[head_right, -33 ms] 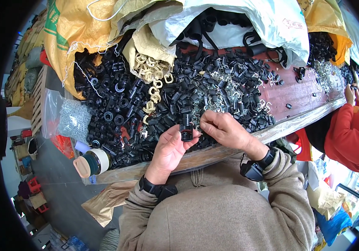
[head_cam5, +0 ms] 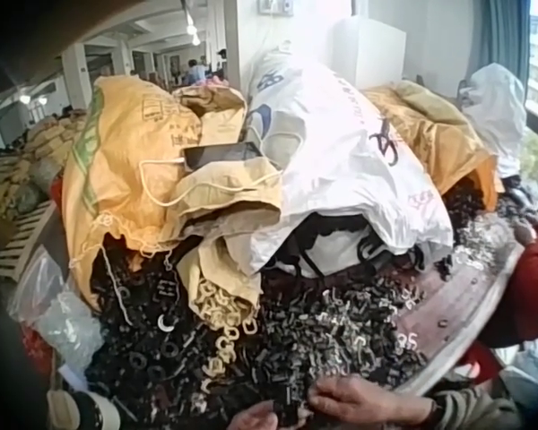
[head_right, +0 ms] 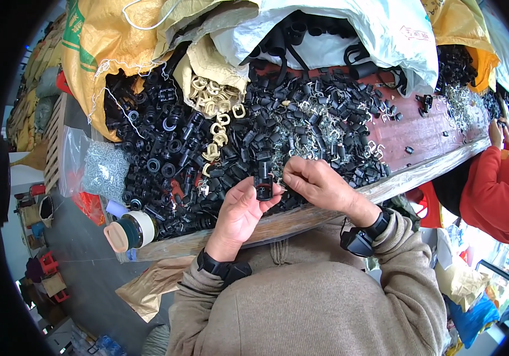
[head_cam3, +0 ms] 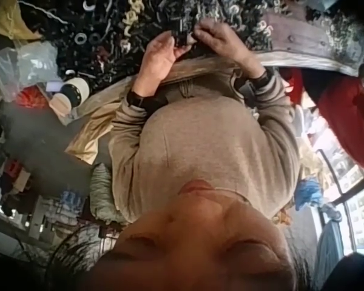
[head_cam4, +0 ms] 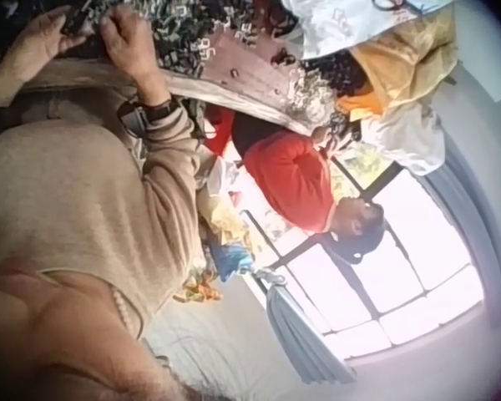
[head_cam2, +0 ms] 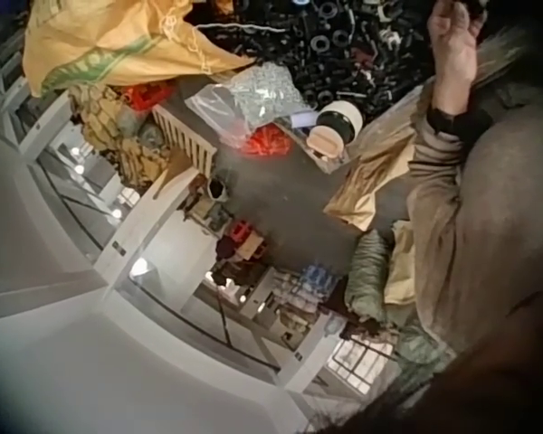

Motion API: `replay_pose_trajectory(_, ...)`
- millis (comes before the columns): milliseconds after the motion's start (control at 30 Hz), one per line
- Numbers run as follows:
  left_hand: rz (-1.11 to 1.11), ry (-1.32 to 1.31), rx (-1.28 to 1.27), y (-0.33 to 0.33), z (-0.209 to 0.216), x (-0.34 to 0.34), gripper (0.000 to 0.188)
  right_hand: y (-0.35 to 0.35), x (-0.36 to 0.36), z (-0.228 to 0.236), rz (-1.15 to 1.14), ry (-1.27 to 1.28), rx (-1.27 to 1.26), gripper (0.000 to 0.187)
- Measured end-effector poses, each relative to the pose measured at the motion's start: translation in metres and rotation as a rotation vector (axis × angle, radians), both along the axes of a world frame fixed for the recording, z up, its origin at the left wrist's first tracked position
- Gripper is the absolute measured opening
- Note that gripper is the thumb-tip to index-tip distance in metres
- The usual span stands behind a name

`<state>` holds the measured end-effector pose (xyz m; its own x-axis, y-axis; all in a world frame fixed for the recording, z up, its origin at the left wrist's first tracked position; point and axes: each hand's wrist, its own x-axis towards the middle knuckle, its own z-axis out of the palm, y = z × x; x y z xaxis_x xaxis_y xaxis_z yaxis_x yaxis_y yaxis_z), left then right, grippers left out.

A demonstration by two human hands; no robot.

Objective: The person assembles components by hand, picking up a black plastic housing and inserting a small beige part into it. They then slide a black plastic sleeve over the housing and place the completed assembly back onto the table.

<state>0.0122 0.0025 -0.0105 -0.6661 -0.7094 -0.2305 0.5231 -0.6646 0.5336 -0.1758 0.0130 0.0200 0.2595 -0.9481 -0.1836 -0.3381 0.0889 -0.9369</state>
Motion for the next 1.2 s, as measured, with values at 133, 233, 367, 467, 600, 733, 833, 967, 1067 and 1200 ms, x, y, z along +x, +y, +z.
replay_pose_trajectory(133, 0.010, 0.048, -0.003, 0.000, -0.004, 0.002, 0.033, -0.001, 0.000, -0.002, 0.059, 0.022, -0.010, 0.016)
replay_pose_trajectory(233, 0.015, 0.045, 0.004, 0.000, -0.003, 0.002, 0.033, -0.002, 0.001, -0.002, 0.084, 0.006, -0.016, 0.017)
replay_pose_trajectory(367, 0.014, 0.026, 0.045, 0.000, -0.004, 0.005, 0.035, 0.000, 0.002, -0.004, 0.047, -0.081, -0.002, 0.013)
replay_pose_trajectory(467, 0.006, 0.014, 0.082, 0.000, -0.006, 0.006, 0.037, 0.004, 0.004, -0.011, 0.015, -0.214, -0.083, 0.011)
replay_pose_trajectory(600, -0.013, 0.012, 0.132, 0.000, -0.006, 0.005, 0.036, 0.005, 0.006, -0.011, 0.013, -0.063, -0.302, 0.011)
replay_pose_trajectory(733, -0.023, 0.017, 0.161, 0.000, -0.005, 0.006, 0.034, 0.009, 0.003, -0.008, -0.010, -0.061, -0.144, 0.011)
replay_pose_trajectory(833, -0.028, 0.017, 0.163, 0.001, -0.004, 0.006, 0.033, 0.010, 0.001, -0.009, -0.037, -0.148, -0.077, 0.011)
replay_pose_trajectory(967, -0.045, -0.061, 0.177, 0.003, 0.002, 0.003, 0.029, 0.011, 0.003, -0.007, -0.057, -0.221, -0.050, 0.012)
replay_pose_trajectory(1067, -0.070, -0.075, 0.171, 0.004, 0.004, 0.002, 0.028, 0.012, 0.006, 0.000, -0.054, -0.179, -0.071, 0.011)
replay_pose_trajectory(1200, -0.096, -0.075, 0.168, 0.004, 0.005, 0.002, 0.027, 0.013, 0.010, 0.009, -0.027, -0.008, -0.205, 0.010)
